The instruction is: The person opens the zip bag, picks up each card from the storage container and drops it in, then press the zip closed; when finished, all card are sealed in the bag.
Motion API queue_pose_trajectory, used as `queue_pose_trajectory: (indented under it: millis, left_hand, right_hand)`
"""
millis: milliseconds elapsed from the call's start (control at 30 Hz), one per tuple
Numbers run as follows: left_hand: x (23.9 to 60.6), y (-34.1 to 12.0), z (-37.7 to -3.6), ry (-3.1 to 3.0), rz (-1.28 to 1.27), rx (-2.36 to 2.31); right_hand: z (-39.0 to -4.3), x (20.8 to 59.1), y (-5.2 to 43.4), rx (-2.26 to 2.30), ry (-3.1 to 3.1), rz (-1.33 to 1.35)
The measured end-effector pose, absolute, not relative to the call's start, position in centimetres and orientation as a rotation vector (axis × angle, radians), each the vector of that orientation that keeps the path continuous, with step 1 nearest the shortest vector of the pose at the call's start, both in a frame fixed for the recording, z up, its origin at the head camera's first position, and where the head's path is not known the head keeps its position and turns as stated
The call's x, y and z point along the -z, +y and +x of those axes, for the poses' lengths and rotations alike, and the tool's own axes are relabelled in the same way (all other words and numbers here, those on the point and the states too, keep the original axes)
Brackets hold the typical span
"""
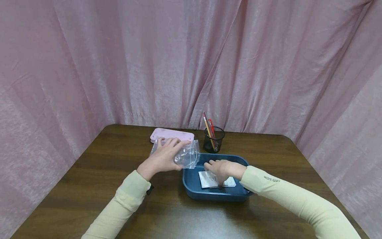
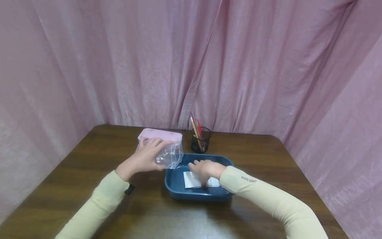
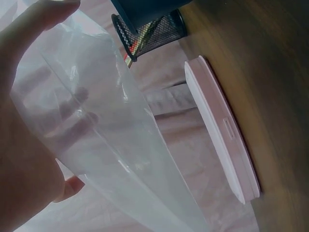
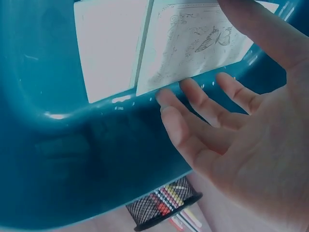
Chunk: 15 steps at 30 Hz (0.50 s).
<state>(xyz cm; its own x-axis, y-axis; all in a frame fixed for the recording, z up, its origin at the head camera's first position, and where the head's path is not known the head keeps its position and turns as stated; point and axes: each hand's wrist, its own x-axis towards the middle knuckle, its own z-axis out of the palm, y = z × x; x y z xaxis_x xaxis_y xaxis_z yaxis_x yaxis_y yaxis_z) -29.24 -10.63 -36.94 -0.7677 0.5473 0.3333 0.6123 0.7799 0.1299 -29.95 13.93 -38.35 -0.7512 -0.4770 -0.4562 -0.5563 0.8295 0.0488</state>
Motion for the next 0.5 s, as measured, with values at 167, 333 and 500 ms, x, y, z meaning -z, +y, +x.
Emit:
queue_pose_trajectory:
  millis: [167,333,500]
  left_hand:
    - [36.9,-10.5,-29.4,-2.698,-0.895,0.327]
    - [37.1,-10.3,-29.5,-2.717,-0.895,0.336]
    - [37.2,-10.2,-29.7,-2.736,-0.880,0.339]
  right_hand:
    - [-30.5,37.6,14.2,-0.194,2.585,-0.768]
    - [-30.6,36.6,14.5,-0.147,2.602,-0.796]
    - [-30.6,35.2,15.3,-0.084,2.638,-0.832]
